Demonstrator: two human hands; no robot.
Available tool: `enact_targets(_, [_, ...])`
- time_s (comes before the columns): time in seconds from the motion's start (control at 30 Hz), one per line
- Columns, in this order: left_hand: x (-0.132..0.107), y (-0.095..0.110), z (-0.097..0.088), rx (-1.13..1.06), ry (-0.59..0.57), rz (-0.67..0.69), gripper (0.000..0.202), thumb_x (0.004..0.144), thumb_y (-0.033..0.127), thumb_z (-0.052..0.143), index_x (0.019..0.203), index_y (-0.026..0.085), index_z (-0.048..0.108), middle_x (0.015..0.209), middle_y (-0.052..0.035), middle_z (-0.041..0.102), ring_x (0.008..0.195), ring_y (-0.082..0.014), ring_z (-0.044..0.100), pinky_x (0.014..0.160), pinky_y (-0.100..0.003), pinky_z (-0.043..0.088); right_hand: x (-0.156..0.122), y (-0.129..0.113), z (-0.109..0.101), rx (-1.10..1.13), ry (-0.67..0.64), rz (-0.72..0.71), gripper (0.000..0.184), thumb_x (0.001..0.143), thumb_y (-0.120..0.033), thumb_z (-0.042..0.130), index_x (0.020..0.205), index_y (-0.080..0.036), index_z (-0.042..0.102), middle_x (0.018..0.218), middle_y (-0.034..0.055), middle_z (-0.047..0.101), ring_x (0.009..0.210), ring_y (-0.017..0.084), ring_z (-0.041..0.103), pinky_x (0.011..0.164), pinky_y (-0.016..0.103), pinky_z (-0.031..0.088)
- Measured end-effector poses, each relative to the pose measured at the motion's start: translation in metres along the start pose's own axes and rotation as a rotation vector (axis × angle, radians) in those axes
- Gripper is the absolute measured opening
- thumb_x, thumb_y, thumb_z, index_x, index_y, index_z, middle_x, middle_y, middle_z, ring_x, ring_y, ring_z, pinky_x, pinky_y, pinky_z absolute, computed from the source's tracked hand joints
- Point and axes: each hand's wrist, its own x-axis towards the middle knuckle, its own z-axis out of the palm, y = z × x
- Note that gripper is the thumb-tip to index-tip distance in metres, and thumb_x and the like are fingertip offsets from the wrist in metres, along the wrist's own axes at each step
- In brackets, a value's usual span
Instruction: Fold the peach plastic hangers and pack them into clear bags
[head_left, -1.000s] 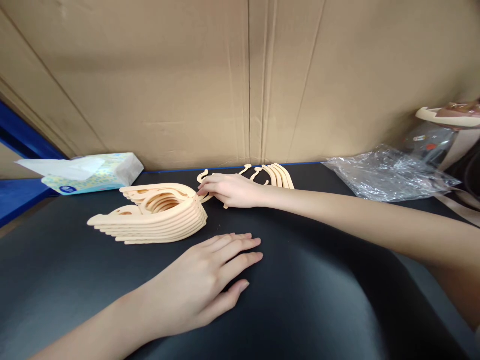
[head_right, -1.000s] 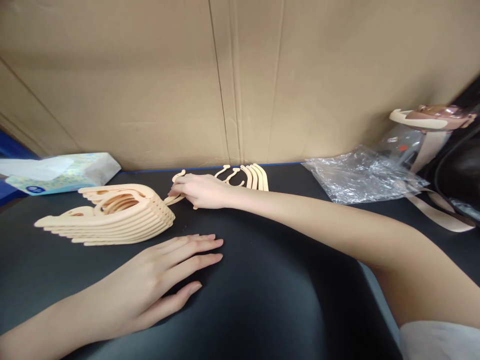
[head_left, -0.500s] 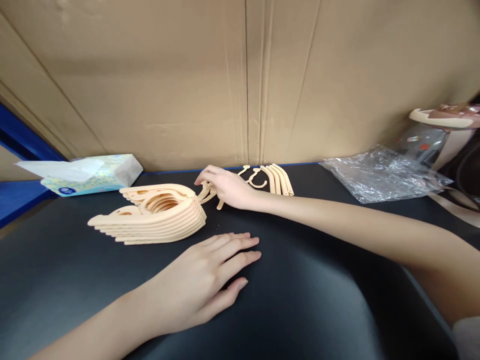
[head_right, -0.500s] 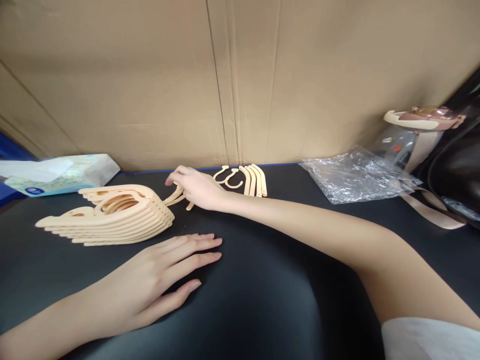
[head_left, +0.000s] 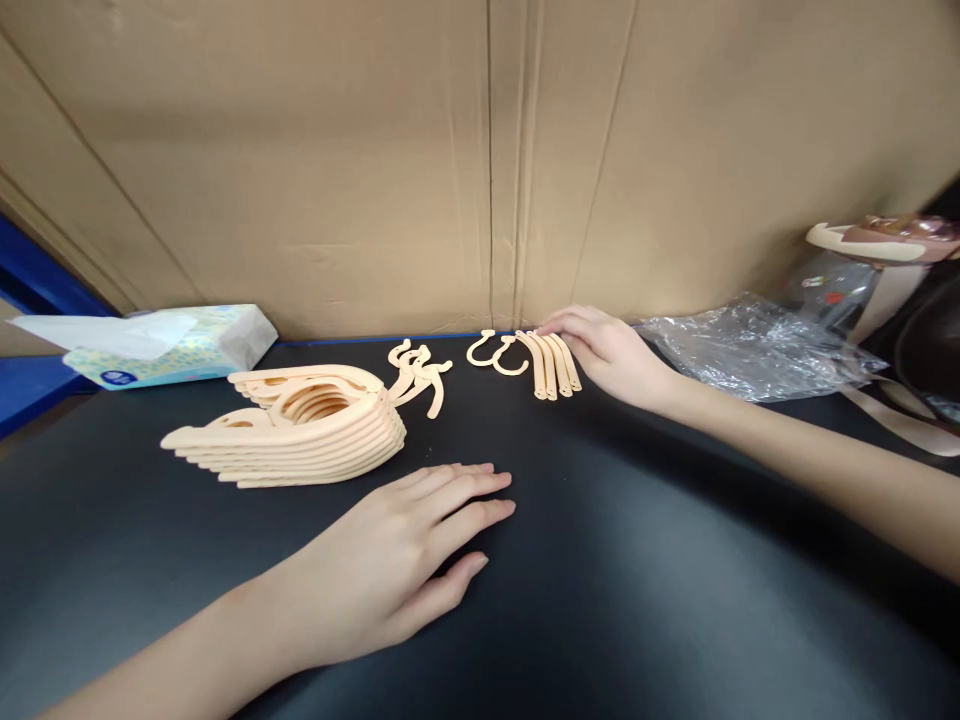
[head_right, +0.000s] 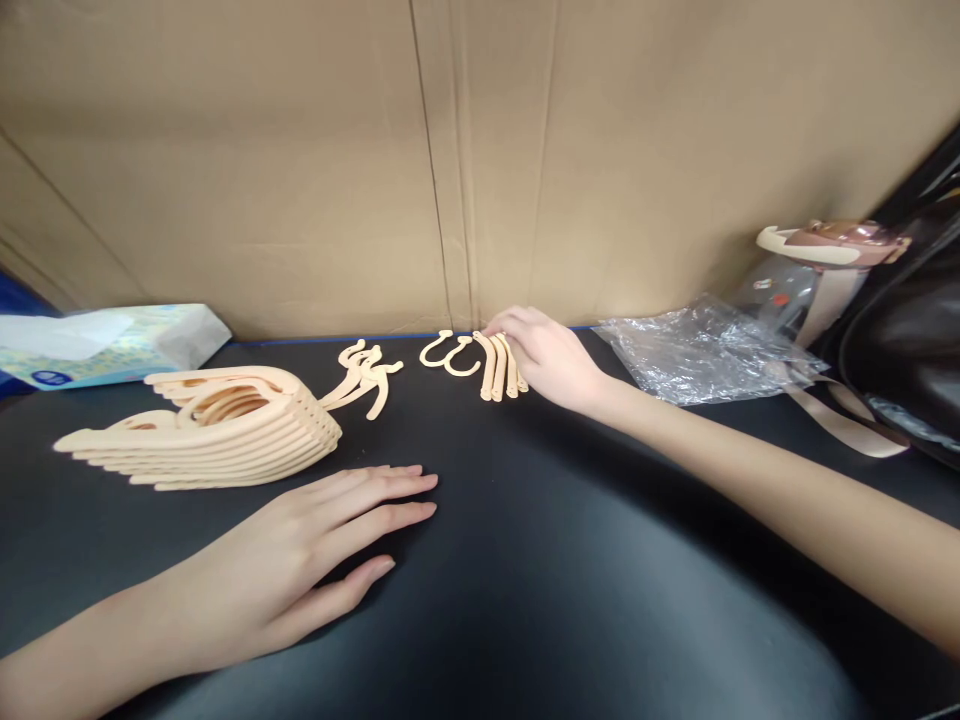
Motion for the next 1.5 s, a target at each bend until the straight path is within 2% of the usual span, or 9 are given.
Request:
enact_targets(0.1, [-0.001,0.0,0.0,-0.006,-0.007,-0.006,0.037,0.102,0.023,0.043,0.138,0.022,0.054,0.144,-0.0058,0.059,0.132,-0.0224,0.056,0.11,-0.038,0.048,-0.028,0.002,-0.006,-0.08,-0.045,0.019,0.035,0.099,-0.019,0.038,0.118,-0.018,0.067,0.125,0.0121,0.069,0.117,0.029,0.063,0.102,0.051,0.049])
enact_targets(0.23, [0.0,0.001,-0.001,-0.013,-0.009,-0.011,0.037,0.102,0.023,0.043,0.138,0.022,0.054,0.144,-0.0055,0.059,0.132,-0.0223,0.056,0.109,-0.038,0.049,-0.045,0.003,-0.008,-0.143,-0.097,0.013,0.037,0.102,-0.024,0.039,0.127,-0.019,0.065,0.135,0.0116,0.065,0.123,0.029,0.06,0.105,0.051,0.047])
enact_targets(0.53, [0.0,0.0,0.001,-0.029,-0.01,-0.02,0.038,0.102,0.022,0.043,0.139,0.023,0.053,0.145,-0.005,0.058,0.133,-0.0216,0.055,0.11,-0.038,0.048,-0.05,0.004,-0.002,-0.212,-0.163,-0.004,0.038,0.105,-0.031,0.037,0.126,-0.022,0.067,0.139,0.0108,0.062,0.128,0.029,0.057,0.105,0.052,0.046])
enact_targets(0.77, [0.001,0.0,-0.001,-0.044,-0.016,-0.027,0.038,0.101,0.023,0.045,0.139,0.023,0.053,0.145,-0.006,0.058,0.132,-0.0229,0.056,0.11,-0.039,0.049,-0.051,0.002,-0.003,-0.267,-0.117,0.064,0.038,0.105,-0.035,0.039,0.112,-0.017,0.071,0.13,0.0121,0.066,0.114,0.028,0.063,0.102,0.048,0.048])
enact_targets(0.93, [-0.001,-0.001,0.0,-0.039,-0.019,-0.026,0.039,0.102,0.023,0.045,0.139,0.023,0.053,0.146,-0.0056,0.057,0.133,-0.0227,0.055,0.11,-0.039,0.048,-0.053,0.007,0.0,-0.326,-0.1,0.122,0.04,0.104,-0.037,0.041,0.121,-0.015,0.069,0.136,0.014,0.064,0.12,0.032,0.061,0.101,0.05,0.048])
enact_targets(1.1, [0.0,0.0,0.0,-0.026,-0.021,-0.024,0.038,0.102,0.024,0.044,0.138,0.023,0.053,0.145,-0.0057,0.058,0.132,-0.0228,0.056,0.11,-0.04,0.049,-0.054,0.017,-0.001,-0.394,-0.067,0.202,0.035,0.1,-0.038,0.048,0.107,-0.013,0.071,0.124,0.0173,0.069,0.113,0.034,0.064,0.096,0.05,0.05])
enact_targets(1.23, [0.002,0.002,-0.004,-0.021,-0.026,-0.019,0.037,0.101,0.022,0.045,0.137,0.021,0.055,0.144,-0.0074,0.059,0.131,-0.0236,0.058,0.108,-0.04,0.051,-0.054,0.022,-0.004,-0.41,-0.064,0.266,0.029,0.098,-0.037,0.048,0.106,-0.018,0.068,0.109,0.0126,0.073,0.098,0.031,0.068,0.08,0.043,0.053])
enact_targets(1.33, [0.003,0.002,-0.006,-0.01,-0.043,-0.013,0.037,0.101,0.021,0.046,0.136,0.02,0.056,0.142,-0.0085,0.061,0.13,-0.0242,0.059,0.108,-0.041,0.051,-0.052,0.023,-0.006,-0.424,-0.059,0.315,0.024,0.096,-0.036,0.05,0.098,-0.02,0.067,0.096,0.0088,0.074,0.084,0.028,0.068,0.068,0.038,0.05])
enact_targets(1.5, [0.0,0.002,-0.003,-0.04,-0.002,-0.027,0.038,0.101,0.021,0.046,0.137,0.022,0.055,0.143,-0.0069,0.06,0.131,-0.0227,0.057,0.11,-0.038,0.049,-0.049,0.024,-0.011,-0.442,-0.038,0.378,0.014,0.086,-0.029,0.054,0.089,-0.022,0.066,0.089,0.0056,0.074,0.077,0.025,0.067,0.059,0.032,0.044])
